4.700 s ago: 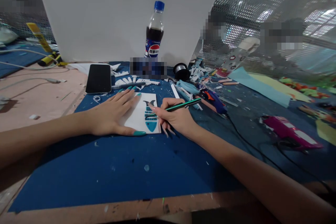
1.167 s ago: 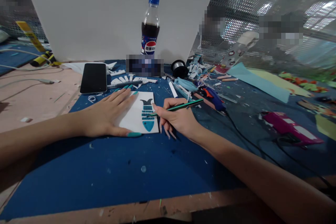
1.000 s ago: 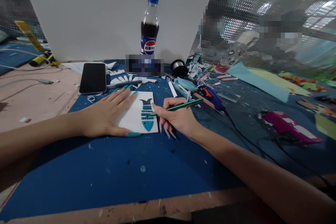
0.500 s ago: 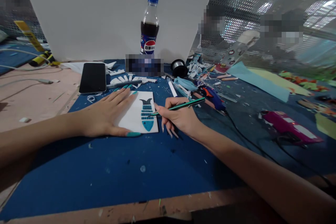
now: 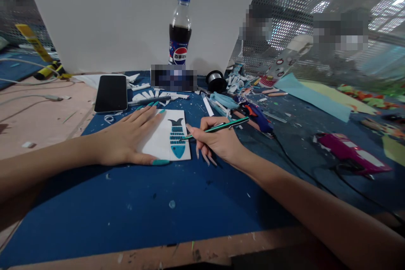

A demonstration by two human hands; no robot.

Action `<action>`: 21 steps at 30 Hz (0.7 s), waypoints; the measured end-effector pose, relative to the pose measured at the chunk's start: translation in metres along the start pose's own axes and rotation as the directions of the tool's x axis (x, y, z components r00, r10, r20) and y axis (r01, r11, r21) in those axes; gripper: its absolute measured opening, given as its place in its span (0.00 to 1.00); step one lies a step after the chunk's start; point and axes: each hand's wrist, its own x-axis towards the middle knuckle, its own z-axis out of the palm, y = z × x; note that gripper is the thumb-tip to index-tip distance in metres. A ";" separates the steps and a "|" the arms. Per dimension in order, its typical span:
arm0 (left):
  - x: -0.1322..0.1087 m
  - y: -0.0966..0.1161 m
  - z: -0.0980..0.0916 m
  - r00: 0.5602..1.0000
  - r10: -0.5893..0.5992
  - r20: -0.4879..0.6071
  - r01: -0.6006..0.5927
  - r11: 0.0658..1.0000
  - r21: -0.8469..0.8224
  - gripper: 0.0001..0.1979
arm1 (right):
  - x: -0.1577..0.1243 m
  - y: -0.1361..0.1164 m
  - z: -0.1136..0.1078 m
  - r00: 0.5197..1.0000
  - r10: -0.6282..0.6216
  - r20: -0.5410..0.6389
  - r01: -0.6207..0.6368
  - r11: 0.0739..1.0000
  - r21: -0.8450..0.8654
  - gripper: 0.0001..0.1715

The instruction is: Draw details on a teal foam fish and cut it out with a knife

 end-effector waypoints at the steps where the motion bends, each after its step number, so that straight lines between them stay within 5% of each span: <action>1: 0.000 0.000 0.000 1.000 -0.001 -0.002 0.001 1.000 0.001 0.54 | 0.000 0.000 0.000 1.000 0.004 0.000 -0.004 1.000 0.004 0.27; 21: 0.000 -0.001 0.000 1.000 -0.003 0.021 0.003 1.000 0.017 0.54 | -0.002 0.001 -0.001 0.999 0.030 -0.024 -0.027 0.994 0.107 0.26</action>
